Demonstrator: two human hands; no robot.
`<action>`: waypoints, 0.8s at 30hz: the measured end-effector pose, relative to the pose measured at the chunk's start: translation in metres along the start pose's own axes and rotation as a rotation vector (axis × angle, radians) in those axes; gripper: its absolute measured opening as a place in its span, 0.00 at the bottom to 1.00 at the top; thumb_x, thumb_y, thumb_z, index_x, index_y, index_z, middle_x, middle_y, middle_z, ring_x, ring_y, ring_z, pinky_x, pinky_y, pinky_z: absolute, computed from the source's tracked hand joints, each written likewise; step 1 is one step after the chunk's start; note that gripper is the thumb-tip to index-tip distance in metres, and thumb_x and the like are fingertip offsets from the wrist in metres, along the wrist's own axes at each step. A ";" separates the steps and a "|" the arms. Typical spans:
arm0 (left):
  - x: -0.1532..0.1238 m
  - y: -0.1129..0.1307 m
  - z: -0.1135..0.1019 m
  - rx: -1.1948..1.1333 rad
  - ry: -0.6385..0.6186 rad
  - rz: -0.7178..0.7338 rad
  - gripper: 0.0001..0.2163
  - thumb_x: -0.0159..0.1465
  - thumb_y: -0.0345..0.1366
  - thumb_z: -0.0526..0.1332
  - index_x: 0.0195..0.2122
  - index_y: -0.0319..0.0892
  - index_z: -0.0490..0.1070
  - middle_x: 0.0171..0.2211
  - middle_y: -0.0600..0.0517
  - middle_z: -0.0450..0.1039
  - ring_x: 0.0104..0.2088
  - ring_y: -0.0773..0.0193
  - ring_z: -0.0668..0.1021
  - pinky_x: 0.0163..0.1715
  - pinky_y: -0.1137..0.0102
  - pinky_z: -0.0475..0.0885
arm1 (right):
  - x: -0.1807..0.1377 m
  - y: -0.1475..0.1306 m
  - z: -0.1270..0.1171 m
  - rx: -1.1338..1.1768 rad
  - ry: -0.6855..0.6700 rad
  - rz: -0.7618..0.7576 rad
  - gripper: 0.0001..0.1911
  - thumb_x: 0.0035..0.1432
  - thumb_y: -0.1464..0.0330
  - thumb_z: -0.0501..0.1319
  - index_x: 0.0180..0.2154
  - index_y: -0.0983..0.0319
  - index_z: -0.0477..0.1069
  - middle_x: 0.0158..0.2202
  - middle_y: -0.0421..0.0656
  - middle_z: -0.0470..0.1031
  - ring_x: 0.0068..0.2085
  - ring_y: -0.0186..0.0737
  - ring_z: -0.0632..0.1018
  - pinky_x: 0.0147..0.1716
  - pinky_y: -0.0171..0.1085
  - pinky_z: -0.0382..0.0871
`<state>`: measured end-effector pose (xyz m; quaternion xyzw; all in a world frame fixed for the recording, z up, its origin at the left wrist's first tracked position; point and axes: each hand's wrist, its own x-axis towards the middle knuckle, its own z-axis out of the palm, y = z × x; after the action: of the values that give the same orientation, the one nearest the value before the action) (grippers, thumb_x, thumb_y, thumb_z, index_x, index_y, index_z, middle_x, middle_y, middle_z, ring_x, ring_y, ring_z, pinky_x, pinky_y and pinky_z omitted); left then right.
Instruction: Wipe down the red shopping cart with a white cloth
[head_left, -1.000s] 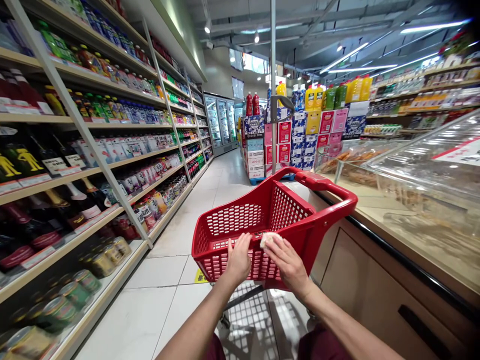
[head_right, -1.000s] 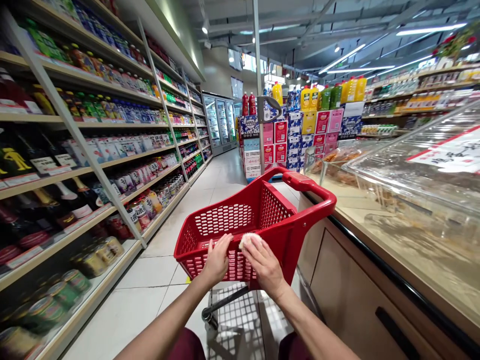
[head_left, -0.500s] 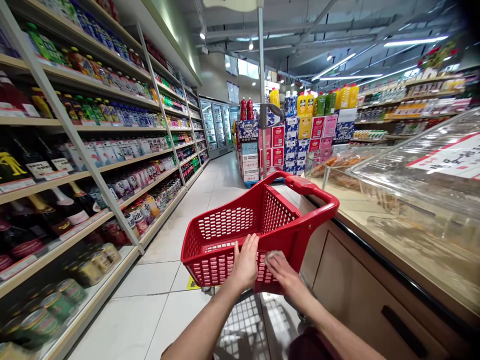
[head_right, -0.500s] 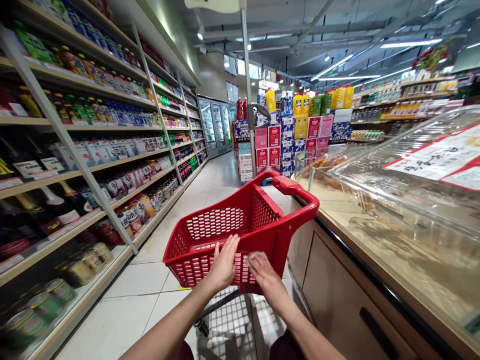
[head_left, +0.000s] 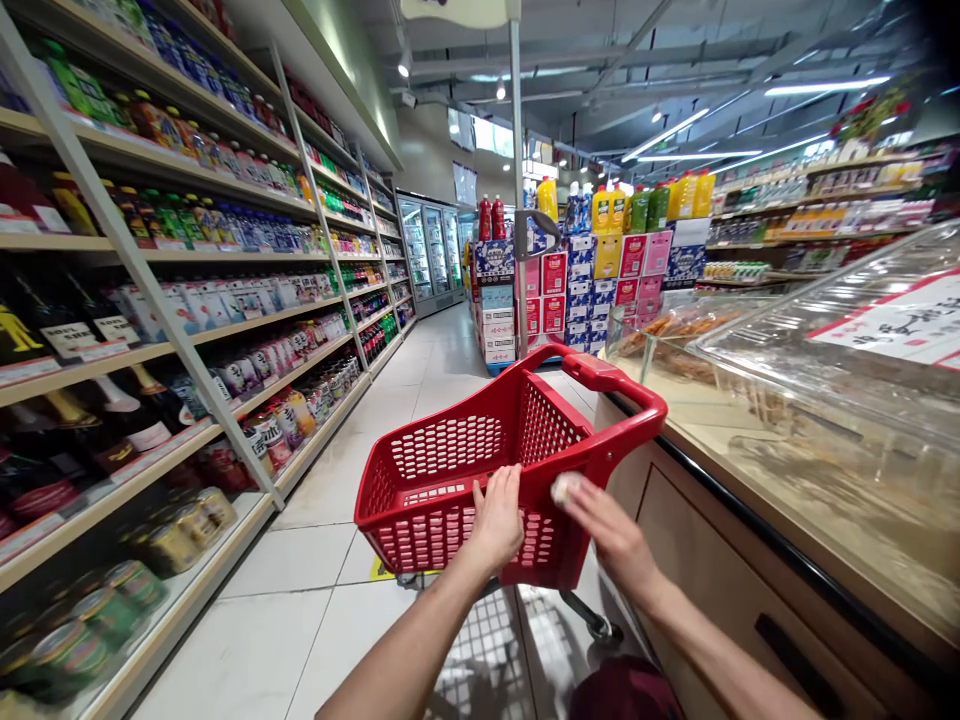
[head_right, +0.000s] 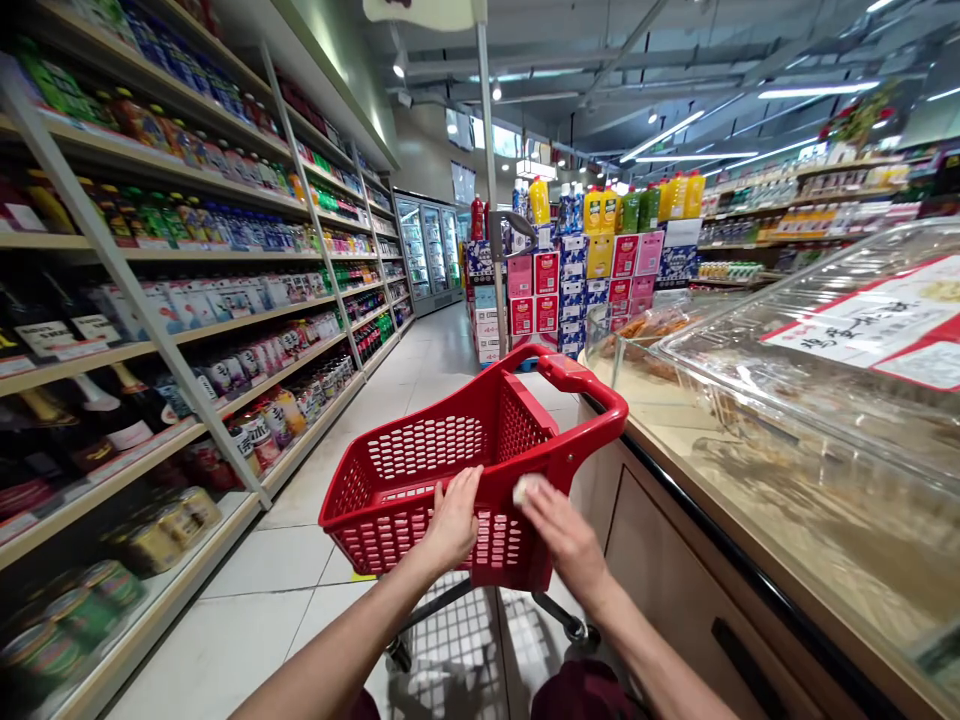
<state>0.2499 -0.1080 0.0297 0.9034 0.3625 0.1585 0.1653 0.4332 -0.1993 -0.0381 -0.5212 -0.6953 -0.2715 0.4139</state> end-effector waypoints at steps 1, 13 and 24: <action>0.001 0.002 0.001 0.046 -0.002 -0.007 0.35 0.48 0.22 0.48 0.60 0.38 0.46 0.60 0.45 0.49 0.60 0.59 0.51 0.58 0.51 0.39 | 0.008 0.005 -0.006 -0.025 0.081 0.032 0.24 0.57 0.78 0.49 0.54 0.55 0.60 0.54 0.43 0.64 0.57 0.42 0.60 0.55 0.48 0.59; 0.008 0.012 0.005 0.165 0.002 -0.087 0.34 0.48 0.23 0.48 0.59 0.39 0.45 0.59 0.45 0.50 0.59 0.57 0.52 0.57 0.47 0.39 | 0.011 0.038 -0.038 -0.133 0.221 0.198 0.27 0.55 0.80 0.47 0.54 0.54 0.59 0.57 0.40 0.59 0.57 0.43 0.61 0.56 0.49 0.58; 0.005 0.006 0.005 0.206 -0.049 -0.042 0.38 0.46 0.23 0.48 0.61 0.39 0.40 0.62 0.46 0.44 0.61 0.58 0.48 0.57 0.48 0.37 | 0.009 0.033 -0.033 -0.078 0.114 0.192 0.25 0.55 0.79 0.47 0.53 0.56 0.62 0.56 0.42 0.62 0.56 0.41 0.64 0.54 0.45 0.61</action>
<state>0.2591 -0.1098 0.0292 0.9114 0.3916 0.0948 0.0835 0.4732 -0.2109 -0.0152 -0.5849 -0.6063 -0.2867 0.4561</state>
